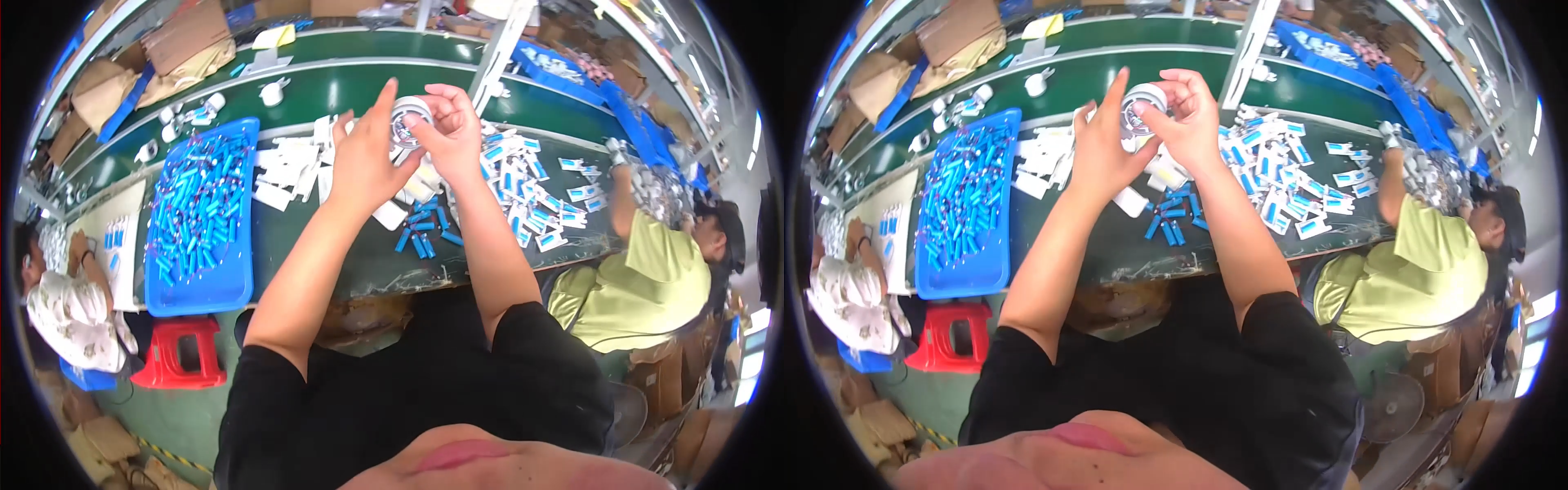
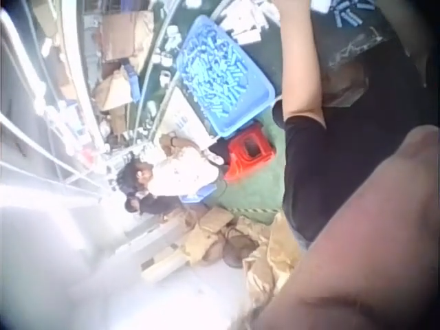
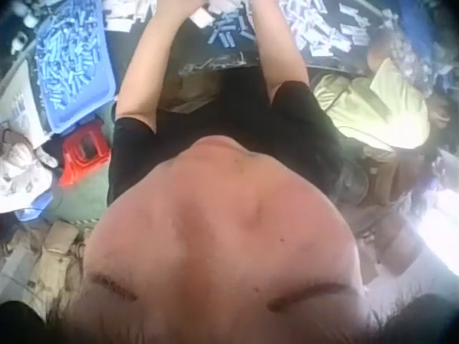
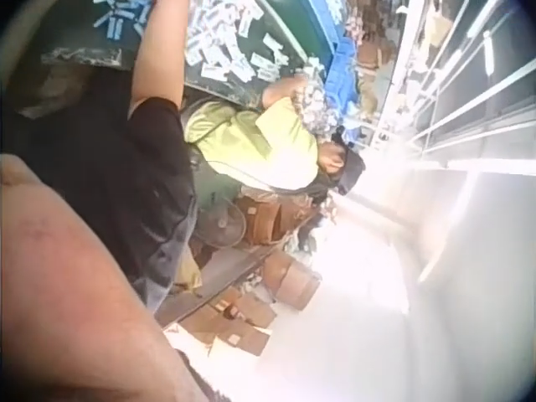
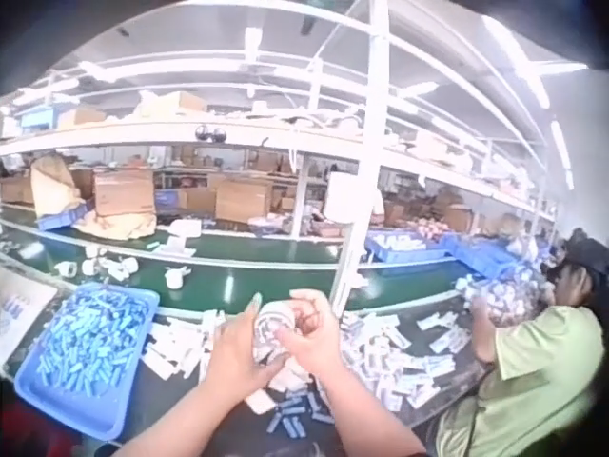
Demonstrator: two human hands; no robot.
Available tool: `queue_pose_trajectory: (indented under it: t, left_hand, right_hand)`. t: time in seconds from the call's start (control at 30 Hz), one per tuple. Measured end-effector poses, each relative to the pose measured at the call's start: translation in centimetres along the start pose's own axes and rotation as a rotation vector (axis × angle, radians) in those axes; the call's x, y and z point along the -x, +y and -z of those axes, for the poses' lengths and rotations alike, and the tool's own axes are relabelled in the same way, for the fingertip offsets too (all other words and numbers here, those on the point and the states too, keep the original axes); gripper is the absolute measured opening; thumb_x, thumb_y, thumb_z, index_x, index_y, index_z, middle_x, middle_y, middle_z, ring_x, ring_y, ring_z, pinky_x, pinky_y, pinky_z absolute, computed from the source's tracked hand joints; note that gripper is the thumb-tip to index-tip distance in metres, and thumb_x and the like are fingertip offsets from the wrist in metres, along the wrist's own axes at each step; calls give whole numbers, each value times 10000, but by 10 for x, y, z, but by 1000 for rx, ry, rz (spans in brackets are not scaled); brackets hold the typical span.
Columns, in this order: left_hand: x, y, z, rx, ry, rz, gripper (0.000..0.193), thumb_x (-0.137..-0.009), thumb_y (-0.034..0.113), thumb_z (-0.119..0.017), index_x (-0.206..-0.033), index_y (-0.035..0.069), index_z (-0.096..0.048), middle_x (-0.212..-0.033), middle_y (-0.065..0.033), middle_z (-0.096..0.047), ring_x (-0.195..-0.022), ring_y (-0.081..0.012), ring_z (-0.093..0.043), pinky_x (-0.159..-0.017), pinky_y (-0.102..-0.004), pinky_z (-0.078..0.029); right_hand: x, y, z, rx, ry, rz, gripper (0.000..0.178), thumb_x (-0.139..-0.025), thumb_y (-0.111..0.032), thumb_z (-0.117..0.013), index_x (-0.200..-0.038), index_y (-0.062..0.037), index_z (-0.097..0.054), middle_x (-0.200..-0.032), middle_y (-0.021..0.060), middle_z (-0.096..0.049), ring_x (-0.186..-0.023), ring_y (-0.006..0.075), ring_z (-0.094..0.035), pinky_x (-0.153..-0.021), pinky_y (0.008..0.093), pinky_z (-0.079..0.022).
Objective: The person assembles small electronic components into white plastic housings by hand at a factory workbench.
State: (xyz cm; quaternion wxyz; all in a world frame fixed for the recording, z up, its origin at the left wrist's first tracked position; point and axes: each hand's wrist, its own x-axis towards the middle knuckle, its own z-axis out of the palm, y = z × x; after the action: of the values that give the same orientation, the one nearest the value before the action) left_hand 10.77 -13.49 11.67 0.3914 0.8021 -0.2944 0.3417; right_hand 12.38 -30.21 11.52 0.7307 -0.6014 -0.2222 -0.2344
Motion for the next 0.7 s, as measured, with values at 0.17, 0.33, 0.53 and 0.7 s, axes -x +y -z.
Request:
queue_pose_trajectory:
  t: [0.17, 0.33, 0.53, 0.7]
  left_hand:
    - [-22, 8, 1, 391, 42, 53, 543, -786, 236, -920, -1240, 22, -712, -1111, -134, -796, -974, -250, -785, -928, -459, -583]
    - [-20, -32, -27, 833, 95, 297, 407, -930, 131, -839, -1244, -6, -619, -1064, -104, -750, -952, -156, -734, -796, -325, -608]
    - [16, -54, -59, 891, 260, 416, 615, -1055, 145, -659, -1554, 65, -309, -1314, -215, -689, -951, -191, -669, -762, -285, -585]
    - [23, -68, -67, 949, 406, 473, 654, -1030, 89, -728, -1545, 55, -325, -1277, -135, -595, -1145, -187, -613, -963, -339, -540]
  right_hand:
    - [17, 35, 25, -824, -268, -164, 609, -1095, -530, -575, -1413, -11, -572, -1394, 160, -648, -1358, 313, -593, -1164, 525, -477]
    - [24, 65, 21, -534, -436, -423, 369, -1133, -272, -569, -1381, 0, -601, -1233, 134, -698, -1085, 270, -704, -923, 440, -580]
    - [29, 68, 12, -53, -480, -544, 162, -1053, -167, -687, -1127, -25, -715, -948, -10, -695, -856, 91, -628, -729, 270, -502]
    - [33, 74, 7, -123, -398, -533, 152, -1069, -94, -652, -1180, -1, -698, -1071, 17, -731, -1004, 112, -672, -939, 291, -524]
